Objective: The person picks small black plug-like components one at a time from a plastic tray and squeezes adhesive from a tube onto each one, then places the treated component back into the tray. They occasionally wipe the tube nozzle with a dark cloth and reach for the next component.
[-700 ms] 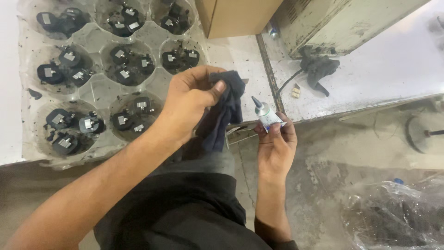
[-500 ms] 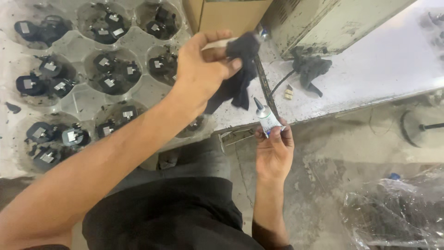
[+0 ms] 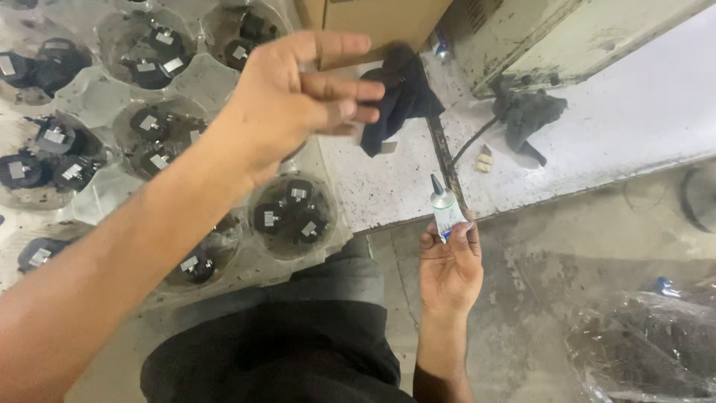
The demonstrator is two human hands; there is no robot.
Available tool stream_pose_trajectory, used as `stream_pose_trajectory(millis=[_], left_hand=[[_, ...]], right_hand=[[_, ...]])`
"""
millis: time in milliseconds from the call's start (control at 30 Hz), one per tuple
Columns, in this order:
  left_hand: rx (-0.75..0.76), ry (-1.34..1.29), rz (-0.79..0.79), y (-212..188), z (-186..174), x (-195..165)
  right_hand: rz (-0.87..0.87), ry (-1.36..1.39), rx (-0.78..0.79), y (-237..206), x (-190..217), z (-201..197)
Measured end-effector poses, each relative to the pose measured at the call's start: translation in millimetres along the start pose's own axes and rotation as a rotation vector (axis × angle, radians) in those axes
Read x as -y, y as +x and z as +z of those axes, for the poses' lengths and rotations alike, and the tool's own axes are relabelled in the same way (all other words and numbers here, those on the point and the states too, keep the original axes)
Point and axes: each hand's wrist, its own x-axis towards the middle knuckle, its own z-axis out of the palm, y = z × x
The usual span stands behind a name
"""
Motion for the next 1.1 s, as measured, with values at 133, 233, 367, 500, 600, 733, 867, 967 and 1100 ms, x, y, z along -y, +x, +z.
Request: stream_pose_trajectory(millis=[133,233,367,500,600,733,867,967,1100], left_hand=[[0.012,-0.148,-0.028,-26,5,-6],[-0.039,-0.092,-0.032,-31,1,-6],[-0.210,0.618,0.208,-17,-21,-12],[-0.271,1.270,0.234,3,-46,-19],[-0.194,1.583,-0.021,22,-41,-10],[-0.080,1.683,-0.204,40,-36,0],[-0.047,1.704,-0.178,46,-39,3],[-0.039,1.689,-0.173,45,-35,3],[-0.119,1.483,0.040,30,-34,-8]], right_hand=[[0.055,0.048,0.045,6,-11,4],[0.077,0.017,-0.003,6,-17,8],[0.085,0.026,0.009,10,-20,9],[0.085,0.033,-0.005,9,-22,9],[0.090,0.032,-0.009,6,-25,11],[0.098,0.014,-0.026,3,-26,15],[0.092,0.013,-0.016,0,-21,16],[0.095,0.040,0.002,0,-21,19],[0.078,0.039,0.015,-2,-21,27]])
